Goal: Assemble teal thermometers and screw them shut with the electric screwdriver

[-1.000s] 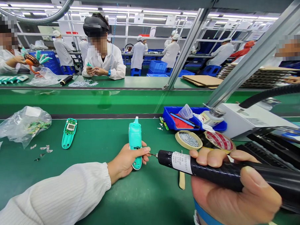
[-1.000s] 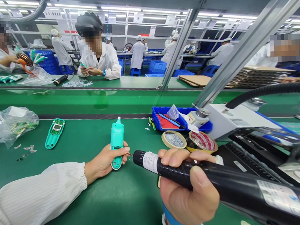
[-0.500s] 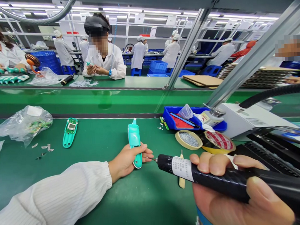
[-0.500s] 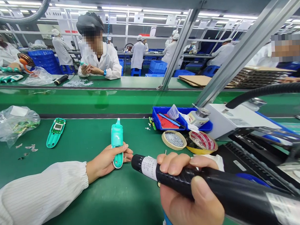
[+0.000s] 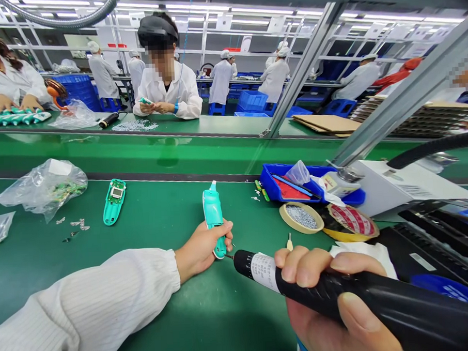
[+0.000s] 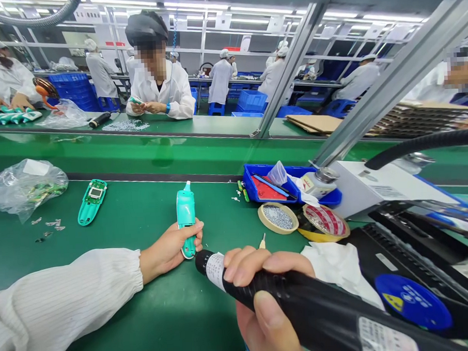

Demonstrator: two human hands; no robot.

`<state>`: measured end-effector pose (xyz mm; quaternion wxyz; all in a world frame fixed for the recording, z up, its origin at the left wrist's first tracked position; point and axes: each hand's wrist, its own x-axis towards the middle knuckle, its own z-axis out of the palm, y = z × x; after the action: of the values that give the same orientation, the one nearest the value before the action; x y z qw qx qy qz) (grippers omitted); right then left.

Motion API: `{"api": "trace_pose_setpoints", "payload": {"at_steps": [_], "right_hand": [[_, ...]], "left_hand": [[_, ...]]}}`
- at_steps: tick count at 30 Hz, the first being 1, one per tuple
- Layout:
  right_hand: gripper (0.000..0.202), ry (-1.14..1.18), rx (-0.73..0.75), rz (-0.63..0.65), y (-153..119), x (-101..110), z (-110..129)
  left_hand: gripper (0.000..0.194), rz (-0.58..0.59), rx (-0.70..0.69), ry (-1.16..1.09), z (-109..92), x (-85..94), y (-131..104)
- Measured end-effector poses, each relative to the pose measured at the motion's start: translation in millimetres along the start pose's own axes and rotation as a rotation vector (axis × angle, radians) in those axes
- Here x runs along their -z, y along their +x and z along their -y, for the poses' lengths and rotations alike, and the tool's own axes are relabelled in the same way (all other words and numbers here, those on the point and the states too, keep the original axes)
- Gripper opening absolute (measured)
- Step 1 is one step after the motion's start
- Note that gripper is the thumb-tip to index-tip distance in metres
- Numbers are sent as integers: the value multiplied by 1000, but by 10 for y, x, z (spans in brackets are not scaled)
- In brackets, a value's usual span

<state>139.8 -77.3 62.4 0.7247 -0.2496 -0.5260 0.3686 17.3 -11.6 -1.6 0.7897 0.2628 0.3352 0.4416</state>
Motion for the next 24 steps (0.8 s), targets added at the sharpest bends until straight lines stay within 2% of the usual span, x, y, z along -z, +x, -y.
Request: {"api": "trace_pose_setpoints", "payload": {"at_steps": [15, 19, 22, 24], "right_hand": [[12, 18, 51, 113, -24, -93, -109], [12, -5, 26, 90, -31, -109, -22], [17, -97, 3, 105, -59, 20, 163], [22, -165, -7, 11, -97, 261, 274]], "left_hand": [[29, -38, 21, -3, -22, -20, -9], [29, -15, 22, 11, 6, -27, -16], [27, 24, 12, 43, -25, -41, -37], [25, 21, -15, 111, -116, -24, -32]]}}
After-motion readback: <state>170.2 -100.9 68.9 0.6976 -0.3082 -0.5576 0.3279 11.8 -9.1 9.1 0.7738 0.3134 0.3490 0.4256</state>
